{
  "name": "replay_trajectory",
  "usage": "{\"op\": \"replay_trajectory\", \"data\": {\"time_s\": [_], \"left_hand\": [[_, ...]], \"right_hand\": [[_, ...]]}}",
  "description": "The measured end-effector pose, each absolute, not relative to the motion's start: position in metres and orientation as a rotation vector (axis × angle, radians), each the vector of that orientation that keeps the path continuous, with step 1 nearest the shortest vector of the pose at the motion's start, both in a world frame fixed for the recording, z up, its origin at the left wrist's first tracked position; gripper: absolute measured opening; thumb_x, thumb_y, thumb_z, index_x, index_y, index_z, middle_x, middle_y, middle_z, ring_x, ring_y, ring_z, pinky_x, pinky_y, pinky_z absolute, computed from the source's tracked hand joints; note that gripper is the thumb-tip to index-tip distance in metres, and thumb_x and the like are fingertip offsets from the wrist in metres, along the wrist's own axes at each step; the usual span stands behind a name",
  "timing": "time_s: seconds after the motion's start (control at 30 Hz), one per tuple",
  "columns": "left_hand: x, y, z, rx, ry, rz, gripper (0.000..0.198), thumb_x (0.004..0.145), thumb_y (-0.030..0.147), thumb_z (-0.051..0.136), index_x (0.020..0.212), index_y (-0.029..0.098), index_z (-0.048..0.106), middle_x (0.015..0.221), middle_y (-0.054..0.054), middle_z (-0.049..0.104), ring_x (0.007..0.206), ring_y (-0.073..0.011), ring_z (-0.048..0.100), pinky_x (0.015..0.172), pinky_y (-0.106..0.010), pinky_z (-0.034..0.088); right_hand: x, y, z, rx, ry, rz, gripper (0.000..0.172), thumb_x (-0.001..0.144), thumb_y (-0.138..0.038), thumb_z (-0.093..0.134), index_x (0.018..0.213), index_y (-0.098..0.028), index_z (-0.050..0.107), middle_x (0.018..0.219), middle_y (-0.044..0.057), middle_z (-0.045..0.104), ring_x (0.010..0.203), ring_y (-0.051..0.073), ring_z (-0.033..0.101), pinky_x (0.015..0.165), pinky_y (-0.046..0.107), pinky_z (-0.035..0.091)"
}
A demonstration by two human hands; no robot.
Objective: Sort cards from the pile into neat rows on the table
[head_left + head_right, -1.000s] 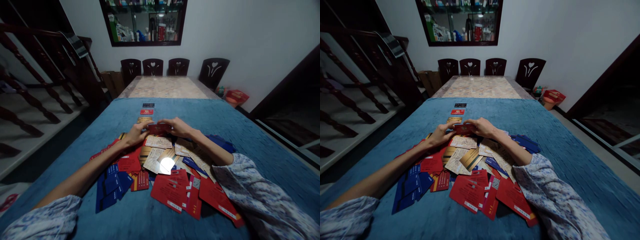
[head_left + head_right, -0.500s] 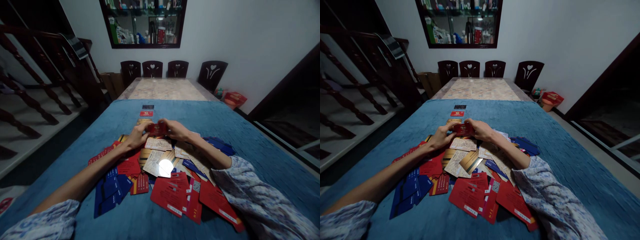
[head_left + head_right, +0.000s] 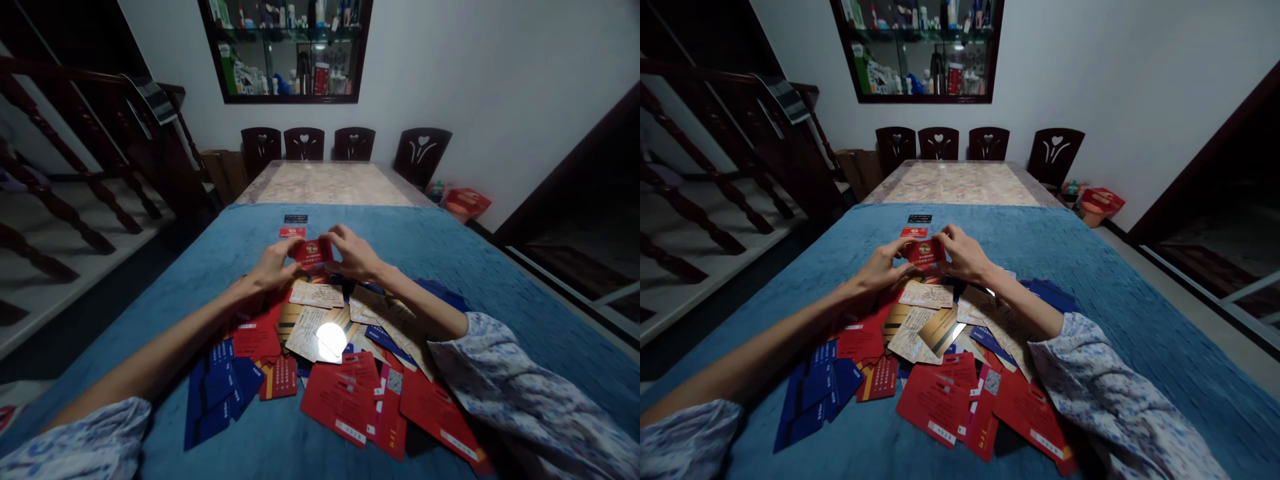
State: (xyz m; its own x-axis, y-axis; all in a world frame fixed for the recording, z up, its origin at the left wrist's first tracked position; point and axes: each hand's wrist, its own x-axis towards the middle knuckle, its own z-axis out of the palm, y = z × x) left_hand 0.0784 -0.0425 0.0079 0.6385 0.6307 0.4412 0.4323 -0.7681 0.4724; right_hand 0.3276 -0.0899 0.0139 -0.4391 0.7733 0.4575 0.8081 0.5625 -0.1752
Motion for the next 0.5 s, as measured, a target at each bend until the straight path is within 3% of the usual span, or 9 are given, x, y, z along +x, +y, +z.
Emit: {"op": "replay_trajectory", "data": {"time_s": [0.23,0.37,0.5], "left_hand": [[0.075,-0.026,0.012,2.602,0.871,0.83,0.053,0.081,0.025,0.073,0.132,0.021,0.059,0.125,-0.011,0.064,0.113,-0.0262,0.062,0.101,-0.045,0.053],[0.073,-0.013,0.014,2.675,0.917,0.809,0.054,0.078,0.022,0.072,0.131,0.022,0.061,0.124,-0.009,0.061,0.119,-0.0283,0.058,0.108,-0.048,0.048],[0.072,0.002,0.018,2.725,0.976,0.753,0.05,0.079,0.029,0.073,0.127,0.022,0.065,0.121,-0.01,0.063,0.115,-0.0303,0.057,0.106,-0.051,0.048]], "right_hand": [[0.323,-0.073,0.023,-1.27,-2.389,-0.215,0.05,0.086,-0.037,0.072,0.131,-0.018,0.062,0.126,0.017,0.056,0.111,0.031,0.049,0.087,0.043,0.048],[0.32,-0.057,0.024,-1.248,-2.419,-0.149,0.05,0.085,-0.038,0.073,0.129,-0.016,0.064,0.123,0.017,0.056,0.108,0.031,0.049,0.09,0.044,0.048],[0.318,-0.037,0.025,-1.231,-2.411,-0.043,0.057,0.083,-0.037,0.073,0.131,-0.01,0.062,0.12,0.018,0.055,0.108,0.03,0.051,0.094,0.044,0.048]]}}
